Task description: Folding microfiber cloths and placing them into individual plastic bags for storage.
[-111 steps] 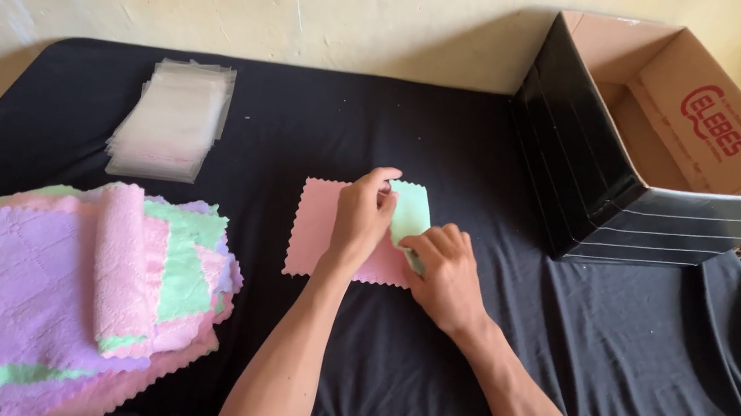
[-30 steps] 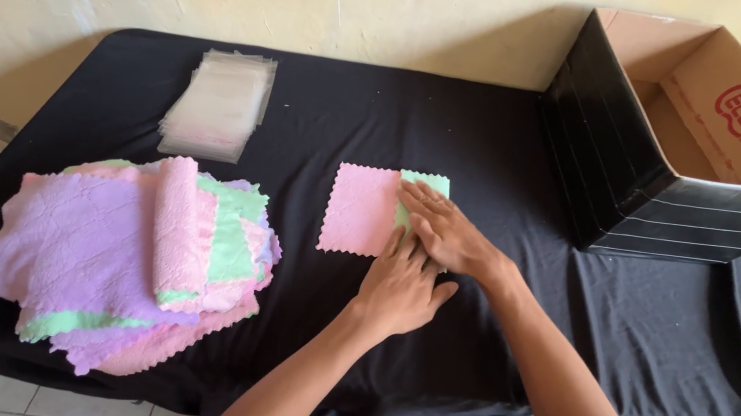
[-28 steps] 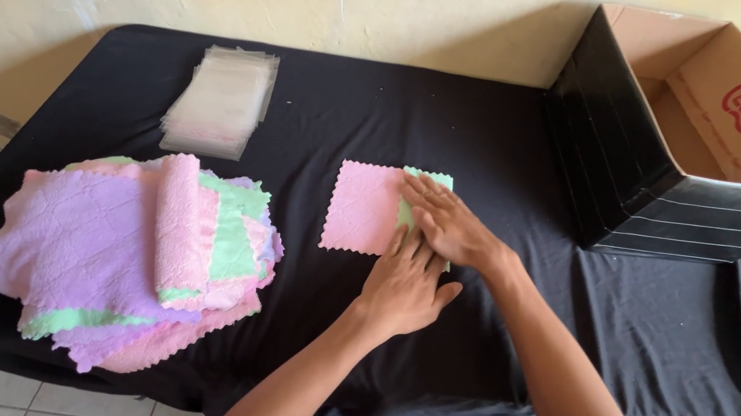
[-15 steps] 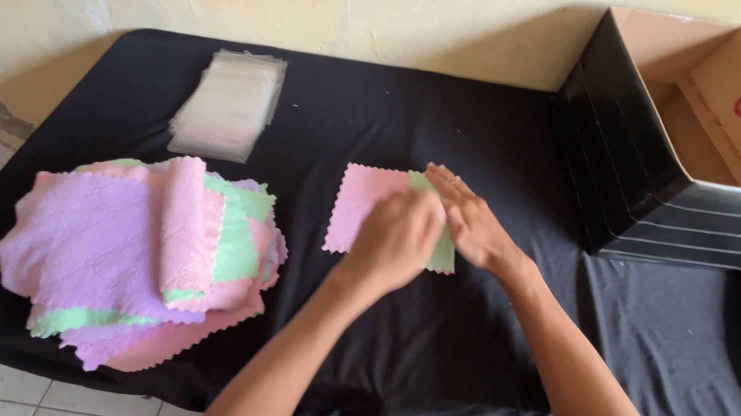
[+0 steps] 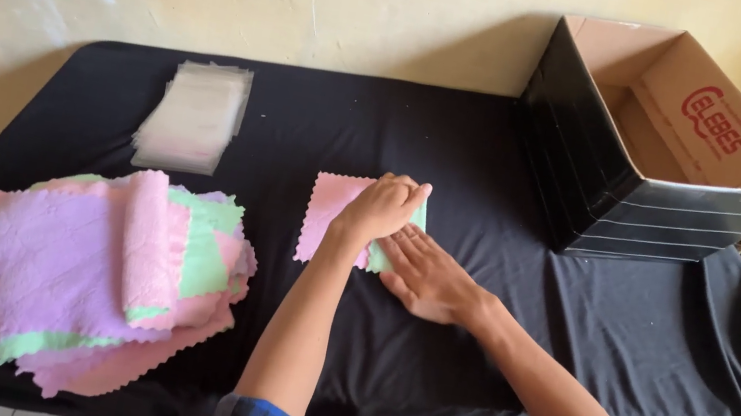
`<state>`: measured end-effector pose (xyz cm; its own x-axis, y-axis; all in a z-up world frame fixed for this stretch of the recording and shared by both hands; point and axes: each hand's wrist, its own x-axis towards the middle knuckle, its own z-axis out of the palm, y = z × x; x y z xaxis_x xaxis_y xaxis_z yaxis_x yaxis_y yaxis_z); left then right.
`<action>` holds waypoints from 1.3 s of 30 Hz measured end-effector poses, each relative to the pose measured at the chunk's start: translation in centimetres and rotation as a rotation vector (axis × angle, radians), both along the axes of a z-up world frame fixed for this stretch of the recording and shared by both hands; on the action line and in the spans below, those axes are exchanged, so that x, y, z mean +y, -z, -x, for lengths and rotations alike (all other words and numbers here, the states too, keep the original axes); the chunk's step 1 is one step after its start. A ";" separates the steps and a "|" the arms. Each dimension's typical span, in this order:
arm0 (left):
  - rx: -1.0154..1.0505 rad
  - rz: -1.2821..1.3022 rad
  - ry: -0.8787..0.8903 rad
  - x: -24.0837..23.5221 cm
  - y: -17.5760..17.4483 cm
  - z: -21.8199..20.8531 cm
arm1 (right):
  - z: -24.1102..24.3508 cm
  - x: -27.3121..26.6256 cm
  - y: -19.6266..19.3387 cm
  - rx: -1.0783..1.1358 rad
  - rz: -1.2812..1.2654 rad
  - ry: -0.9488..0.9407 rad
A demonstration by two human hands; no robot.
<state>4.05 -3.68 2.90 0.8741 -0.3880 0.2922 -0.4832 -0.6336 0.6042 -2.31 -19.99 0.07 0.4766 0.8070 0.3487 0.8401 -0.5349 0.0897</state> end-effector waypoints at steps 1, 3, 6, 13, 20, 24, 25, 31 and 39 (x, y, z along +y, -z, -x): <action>-0.042 -0.010 0.006 -0.1 0.5 -0.4 | 0.5 0.0 0.0 0.058 0.021 -0.017; -0.073 -0.014 0.010 -0.3 1.7 -0.6 | 2.7 -0.1 -0.5 0.129 0.047 -0.035; -0.032 -0.051 0.001 -0.5 1.6 -0.9 | 5.5 0.1 -2.3 0.126 0.068 -0.061; -0.072 -0.029 -0.010 -0.8 1.8 -0.8 | 8.4 -0.2 -3.7 0.271 0.108 -0.074; -0.425 0.311 -0.266 1.3 8.0 -7.0 | 6.3 0.7 -2.9 0.300 -0.087 -0.026; -0.363 -0.195 -0.715 5.4 6.0 -3.4 | 3.4 2.5 -2.6 0.074 -0.163 -0.024; -0.342 -0.300 -0.766 5.9 6.7 -3.2 | 2.8 3.0 -2.8 0.083 -0.154 -0.037; -0.316 -0.372 -0.814 6.0 6.5 -2.6 | 0.5 5.4 -1.0 0.071 -0.137 -0.034; -0.076 -0.206 -0.636 6.7 4.0 -1.7 | 0.5 4.9 -1.9 0.286 -0.365 -0.051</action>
<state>5.72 3.04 -1.05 0.9308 0.1414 0.3371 -0.0139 -0.9078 0.4192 -2.84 -15.10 1.96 0.5580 0.6809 0.4744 0.8297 -0.4461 -0.3356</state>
